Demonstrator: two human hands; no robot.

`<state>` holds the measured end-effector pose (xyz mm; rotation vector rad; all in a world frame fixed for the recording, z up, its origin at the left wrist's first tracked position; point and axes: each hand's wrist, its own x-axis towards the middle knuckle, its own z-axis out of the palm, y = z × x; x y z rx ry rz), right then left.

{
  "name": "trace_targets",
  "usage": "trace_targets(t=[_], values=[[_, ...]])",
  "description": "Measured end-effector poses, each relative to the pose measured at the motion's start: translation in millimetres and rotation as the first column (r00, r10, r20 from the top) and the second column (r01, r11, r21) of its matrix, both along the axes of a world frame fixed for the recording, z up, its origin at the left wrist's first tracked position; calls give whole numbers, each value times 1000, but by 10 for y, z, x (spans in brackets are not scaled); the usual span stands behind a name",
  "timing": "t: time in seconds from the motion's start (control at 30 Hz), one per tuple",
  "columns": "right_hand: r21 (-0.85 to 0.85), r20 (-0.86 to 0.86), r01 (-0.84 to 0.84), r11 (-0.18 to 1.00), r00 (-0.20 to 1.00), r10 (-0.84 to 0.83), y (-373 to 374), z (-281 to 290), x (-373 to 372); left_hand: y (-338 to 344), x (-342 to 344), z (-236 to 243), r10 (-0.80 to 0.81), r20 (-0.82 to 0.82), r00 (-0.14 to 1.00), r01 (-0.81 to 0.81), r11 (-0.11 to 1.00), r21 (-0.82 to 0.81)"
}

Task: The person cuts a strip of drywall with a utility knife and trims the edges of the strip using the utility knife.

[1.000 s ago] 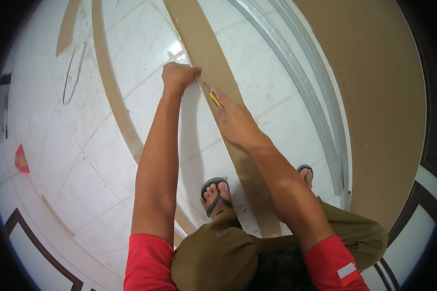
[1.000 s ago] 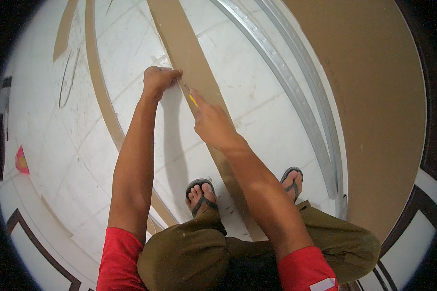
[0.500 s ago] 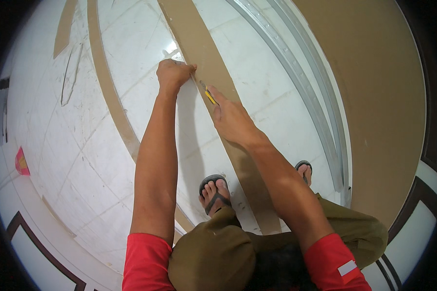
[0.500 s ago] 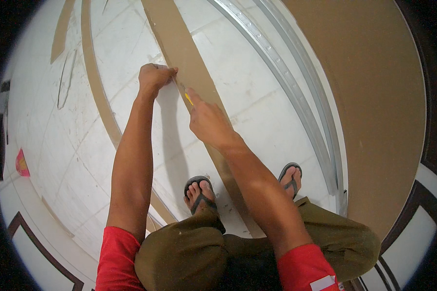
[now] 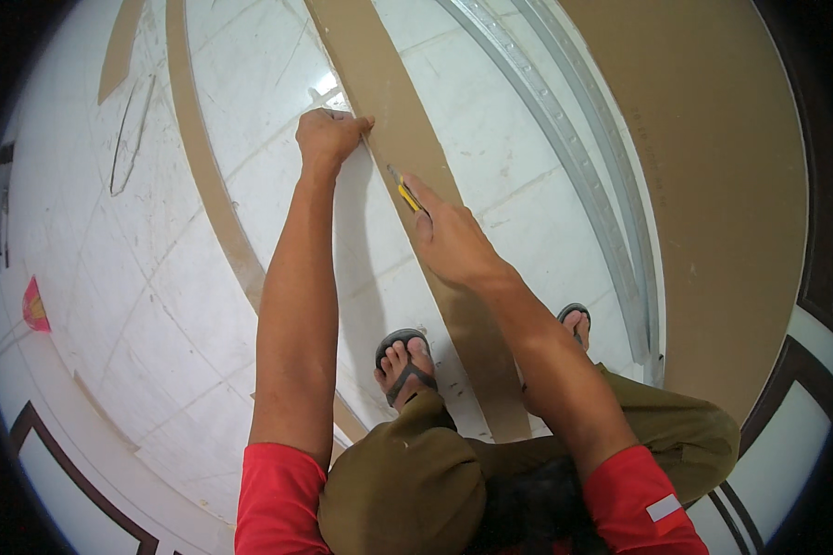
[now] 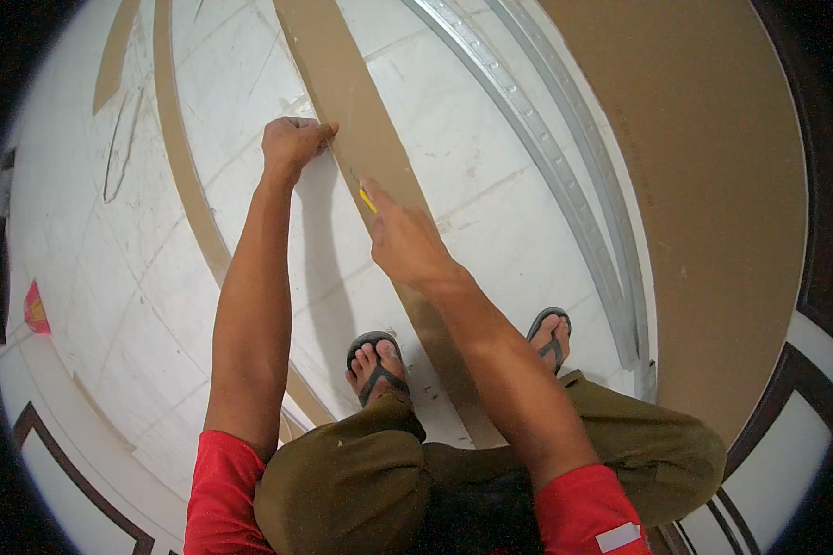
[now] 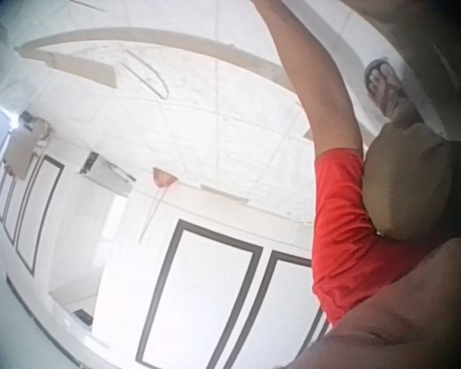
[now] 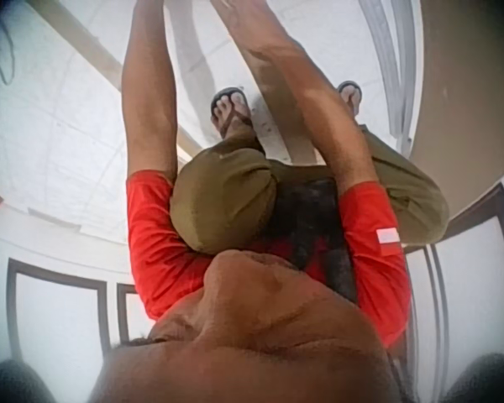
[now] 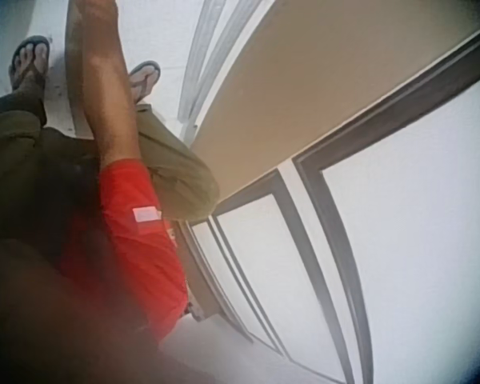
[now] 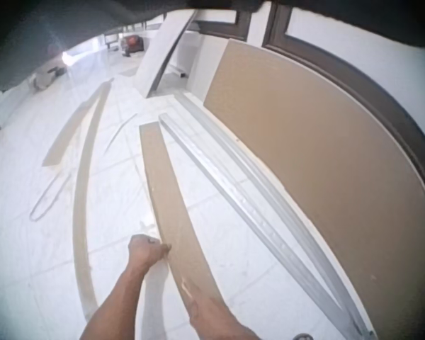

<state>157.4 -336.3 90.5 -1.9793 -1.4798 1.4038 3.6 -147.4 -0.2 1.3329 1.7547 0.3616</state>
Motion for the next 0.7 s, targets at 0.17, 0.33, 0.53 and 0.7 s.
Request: trace_targets(t=[0.17, 0.33, 0.53, 0.7], values=[[109, 15, 8, 994, 1000, -10, -111, -27, -43, 3, -57, -8, 16, 38, 999, -16, 1000, 0], [12, 0, 15, 1000, 1000, -15, -164, 19, 8, -4, -7, 26, 9, 35, 999, -8, 1000, -21], [59, 12, 8, 998, 1000, -9, -297, -71, 17, 6, -28, -14, 32, 69, 997, -30, 999, -35], [20, 13, 2, 1000, 1000, -2, -346, -19, 21, 28, -31, -73, 13, 18, 1000, -13, 1000, -1]])
